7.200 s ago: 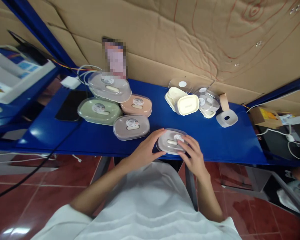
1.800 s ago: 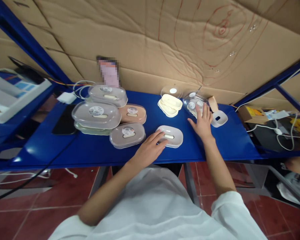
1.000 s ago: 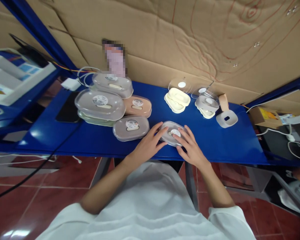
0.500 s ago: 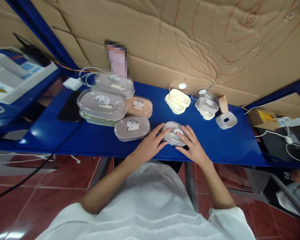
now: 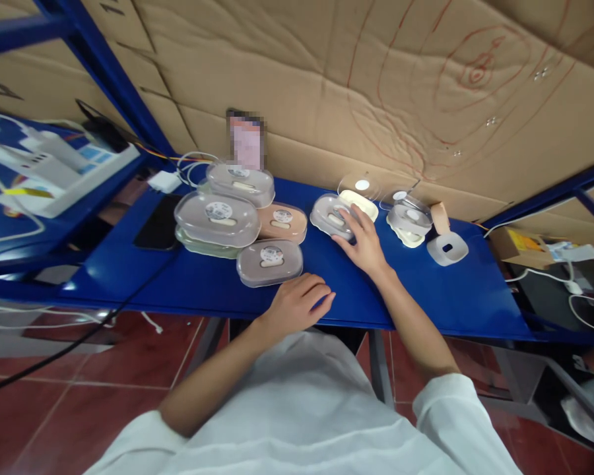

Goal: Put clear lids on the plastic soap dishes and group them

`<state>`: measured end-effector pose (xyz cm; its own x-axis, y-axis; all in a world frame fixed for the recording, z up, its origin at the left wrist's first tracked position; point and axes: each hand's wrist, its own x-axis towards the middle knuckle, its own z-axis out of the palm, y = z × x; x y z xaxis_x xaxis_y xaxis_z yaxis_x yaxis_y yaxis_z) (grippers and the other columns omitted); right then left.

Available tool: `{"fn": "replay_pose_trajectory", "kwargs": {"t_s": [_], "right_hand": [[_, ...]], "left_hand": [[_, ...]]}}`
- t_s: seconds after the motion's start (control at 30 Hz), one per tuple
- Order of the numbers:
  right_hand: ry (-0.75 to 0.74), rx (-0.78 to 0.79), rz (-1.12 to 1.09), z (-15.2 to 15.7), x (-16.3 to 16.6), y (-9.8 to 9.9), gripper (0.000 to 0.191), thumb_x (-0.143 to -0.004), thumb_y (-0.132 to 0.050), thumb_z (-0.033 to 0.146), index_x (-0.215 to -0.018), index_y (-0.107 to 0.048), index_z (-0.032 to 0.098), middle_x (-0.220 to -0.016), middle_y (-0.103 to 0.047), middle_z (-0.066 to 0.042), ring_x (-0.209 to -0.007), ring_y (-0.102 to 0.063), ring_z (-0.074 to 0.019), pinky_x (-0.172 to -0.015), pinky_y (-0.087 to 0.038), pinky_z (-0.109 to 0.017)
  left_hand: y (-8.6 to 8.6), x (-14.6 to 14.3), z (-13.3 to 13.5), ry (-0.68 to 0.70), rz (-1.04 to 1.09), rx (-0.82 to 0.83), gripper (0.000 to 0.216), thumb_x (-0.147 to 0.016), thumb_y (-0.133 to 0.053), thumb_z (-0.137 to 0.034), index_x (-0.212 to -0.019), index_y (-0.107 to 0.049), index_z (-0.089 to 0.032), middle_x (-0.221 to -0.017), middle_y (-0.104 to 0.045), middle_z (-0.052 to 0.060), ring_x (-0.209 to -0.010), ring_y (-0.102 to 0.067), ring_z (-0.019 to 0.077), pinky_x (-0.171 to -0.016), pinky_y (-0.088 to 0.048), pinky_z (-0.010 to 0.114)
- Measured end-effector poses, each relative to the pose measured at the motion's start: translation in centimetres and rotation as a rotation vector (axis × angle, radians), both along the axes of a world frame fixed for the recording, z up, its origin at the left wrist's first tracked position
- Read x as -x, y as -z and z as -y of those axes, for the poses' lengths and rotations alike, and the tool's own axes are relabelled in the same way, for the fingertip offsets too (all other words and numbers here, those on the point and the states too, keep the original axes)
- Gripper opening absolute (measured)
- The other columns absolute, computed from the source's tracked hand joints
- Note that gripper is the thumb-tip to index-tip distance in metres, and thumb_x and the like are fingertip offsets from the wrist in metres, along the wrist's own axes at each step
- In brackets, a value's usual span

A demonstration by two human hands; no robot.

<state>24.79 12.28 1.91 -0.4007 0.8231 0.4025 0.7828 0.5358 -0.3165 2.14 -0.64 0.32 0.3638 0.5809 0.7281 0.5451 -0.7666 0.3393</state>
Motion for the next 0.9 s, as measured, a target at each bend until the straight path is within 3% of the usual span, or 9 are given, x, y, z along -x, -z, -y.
{"fn": "replay_pose_trajectory", "kwargs": {"t_s": [0.17, 0.33, 0.47, 0.6, 0.77, 0.9], "right_hand": [[-0.043, 0.055, 0.097, -5.1, 3.4, 1.1, 0.065, -0.105, -0.061, 0.050, -0.164, -0.049, 0.026, -0.176, -0.034, -0.014, -0.164, -0.032, -0.0378, -0.134, -0.029, -0.062], [-0.041, 0.149, 0.187, -7.5, 6.5, 0.7, 0.083, -0.100, -0.070, 0.038, -0.172, -0.031, 0.020, -0.181, -0.018, -0.020, -0.167, -0.016, -0.0434, -0.132, -0.017, -0.072], [-0.005, 0.081, 0.048, -8.5, 7.2, 0.6, 0.068, -0.098, -0.067, 0.026, -0.160, -0.043, 0.011, -0.166, -0.042, -0.026, -0.153, -0.043, -0.0404, -0.126, -0.035, -0.064], [-0.174, 0.091, -0.076, -8.9, 6.9, 1.3, 0.049, -0.101, -0.053, 0.020, -0.150, -0.051, 0.015, -0.149, -0.062, -0.020, -0.138, -0.059, -0.0333, -0.121, -0.047, -0.054], [-0.252, 0.078, -0.069, -8.5, 5.2, 1.0, 0.051, -0.104, -0.038, 0.019, -0.155, -0.049, 0.021, -0.155, -0.062, -0.014, -0.143, -0.058, -0.0281, -0.122, -0.046, -0.052], [-0.040, -0.053, 0.061, -6.9, 2.4, -0.1, 0.048, -0.107, -0.039, 0.024, -0.152, -0.054, 0.017, -0.157, -0.060, -0.017, -0.149, -0.052, -0.0317, -0.126, -0.036, -0.057]], "left_hand": [[0.1, 0.5, 0.1, 0.002, -0.022, 0.033, 0.017, -0.107, -0.059, -0.022, -0.092, -0.065, -0.021, -0.088, -0.072, 0.003, -0.078, -0.068, 0.0152, -0.073, -0.055, 0.029], [0.8, 0.1, -0.2, 0.096, -0.184, 0.023, 0.019, -0.109, -0.057, -0.024, -0.094, -0.068, -0.019, -0.086, -0.071, 0.002, -0.080, -0.069, 0.0161, -0.077, -0.055, 0.031], [1.0, 0.1, -0.3, 0.086, -0.170, 0.026, 0.018, -0.109, -0.057, -0.023, -0.095, -0.067, -0.019, -0.087, -0.070, 0.002, -0.079, -0.068, 0.0158, -0.077, -0.054, 0.031], [1.2, 0.2, -0.4, 0.094, -0.172, 0.011, 0.018, -0.109, -0.058, -0.023, -0.094, -0.067, -0.018, -0.086, -0.069, 0.002, -0.080, -0.068, 0.0166, -0.077, -0.053, 0.032], [1.3, 0.0, -0.5, 0.099, -0.195, 0.009, 0.019, -0.109, -0.057, -0.023, -0.093, -0.066, -0.018, -0.085, -0.069, 0.002, -0.079, -0.066, 0.0173, -0.075, -0.052, 0.032], [1.3, 0.1, -0.4, 0.096, -0.215, 0.017, 0.020, -0.110, -0.057, -0.024, -0.093, -0.066, -0.019, -0.085, -0.068, 0.001, -0.079, -0.066, 0.0175, -0.075, -0.052, 0.033]]}}
